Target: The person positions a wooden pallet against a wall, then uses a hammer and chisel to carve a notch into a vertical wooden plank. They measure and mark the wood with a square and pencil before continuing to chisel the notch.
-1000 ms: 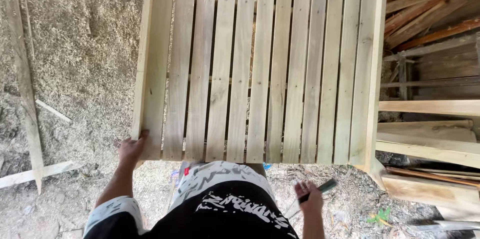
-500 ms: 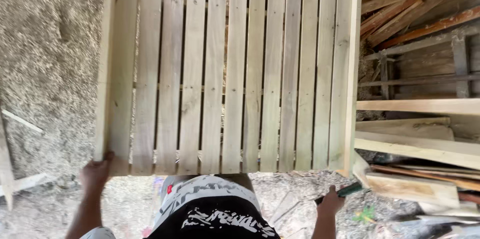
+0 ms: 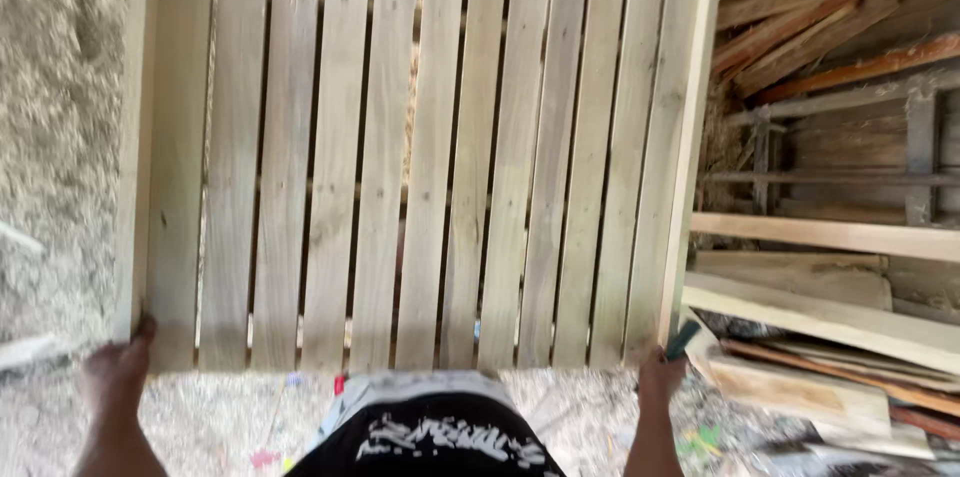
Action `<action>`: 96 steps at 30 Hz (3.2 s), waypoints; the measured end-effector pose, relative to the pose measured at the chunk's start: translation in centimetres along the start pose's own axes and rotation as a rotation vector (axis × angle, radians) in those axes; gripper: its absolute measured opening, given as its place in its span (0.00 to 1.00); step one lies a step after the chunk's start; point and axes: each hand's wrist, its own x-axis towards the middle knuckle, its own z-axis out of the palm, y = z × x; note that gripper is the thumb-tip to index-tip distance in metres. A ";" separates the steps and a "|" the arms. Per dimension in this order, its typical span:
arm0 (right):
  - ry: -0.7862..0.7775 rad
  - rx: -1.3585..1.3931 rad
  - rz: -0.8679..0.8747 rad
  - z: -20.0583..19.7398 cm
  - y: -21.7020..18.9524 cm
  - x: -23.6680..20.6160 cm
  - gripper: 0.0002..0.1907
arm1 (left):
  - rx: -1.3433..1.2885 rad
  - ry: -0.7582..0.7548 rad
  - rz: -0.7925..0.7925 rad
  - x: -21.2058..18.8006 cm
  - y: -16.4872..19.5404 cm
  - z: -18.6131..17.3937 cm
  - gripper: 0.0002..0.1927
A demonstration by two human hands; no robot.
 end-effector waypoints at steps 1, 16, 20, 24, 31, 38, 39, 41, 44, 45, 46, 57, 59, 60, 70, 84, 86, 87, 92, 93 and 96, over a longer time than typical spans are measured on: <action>-0.001 0.000 0.081 0.3 -0.5 0.5 0.20 | 0.030 -0.005 0.014 -0.1 0.4 -0.4 0.38; 0.023 0.275 0.497 0.5 -6.3 3.4 0.12 | -0.053 -0.022 0.056 2.8 6.6 -3.3 0.39; 0.047 0.172 0.272 1.6 -7.5 4.1 0.19 | -0.062 -0.045 0.025 3.7 6.8 -3.3 0.39; 0.065 0.222 0.327 2.0 -7.2 4.1 0.24 | 0.011 -0.046 0.031 3.9 6.4 -2.9 0.39; 0.005 0.267 0.332 2.7 -5.4 3.8 0.17 | -0.009 0.028 0.112 3.4 5.6 -1.6 0.37; -0.038 0.413 0.164 2.0 -4.4 3.3 0.15 | -0.114 0.057 0.057 1.8 5.2 -1.3 0.38; -0.089 0.431 0.205 1.7 -4.3 3.3 0.16 | -0.150 0.043 0.020 1.6 5.3 -1.2 0.39; -0.193 0.476 0.295 0.9 -4.0 3.5 0.17 | -0.076 0.125 0.097 0.9 5.6 -1.2 0.38; -0.232 0.482 0.360 0.2 -3.6 3.2 0.21 | 0.016 0.231 0.109 0.1 5.2 -1.5 0.35; -0.245 0.530 0.314 0.1 -3.5 3.0 0.22 | -0.025 0.174 0.086 -0.1 4.9 -1.7 0.34; -0.197 0.491 0.272 0.0 -3.5 2.7 0.22 | -0.065 0.117 0.081 -0.1 4.6 -1.9 0.33; -0.515 0.408 -0.045 4.6 -16.1 -11.4 0.15 | 0.132 -0.268 0.402 5.5 0.7 -7.5 0.13; -0.581 0.273 -0.086 7.2 -22.0 -16.5 0.11 | 0.165 -0.348 0.497 7.5 -0.1 -8.1 0.14; -0.621 0.335 -0.166 8.4 -24.8 -19.4 0.11 | 0.193 -0.397 0.523 8.6 -0.6 -8.3 0.14; -0.652 0.564 -0.271 24.5 -47.5 -45.7 0.12 | 0.089 -0.950 1.097 22.0 -9.8 -12.1 0.27; -0.671 0.305 -0.204 33.8 -58.8 -54.9 0.17 | 0.076 -0.223 0.067 50.6 -25.1 -30.8 0.24; -0.692 0.236 -0.124 34.0 -61.0 -53.8 0.18 | -0.119 -0.323 0.045 52.3 -23.3 -32.2 0.24; -0.645 0.110 -0.115 34.2 -62.4 -53.2 0.17 | -0.186 -0.367 0.042 53.1 -21.7 -32.7 0.23; -0.373 0.028 -0.322 39.2 -77.8 -50.7 0.18 | -0.334 -0.449 0.109 58.2 -11.1 -35.4 0.22; -0.385 0.131 -0.395 40.7 -82.0 -50.9 0.17 | -0.337 -0.458 0.156 59.4 -8.4 -36.2 0.22; -0.650 0.341 -0.582 45.1 -93.1 -52.7 0.15 | -0.382 -0.457 0.250 63.6 -1.0 -38.9 0.21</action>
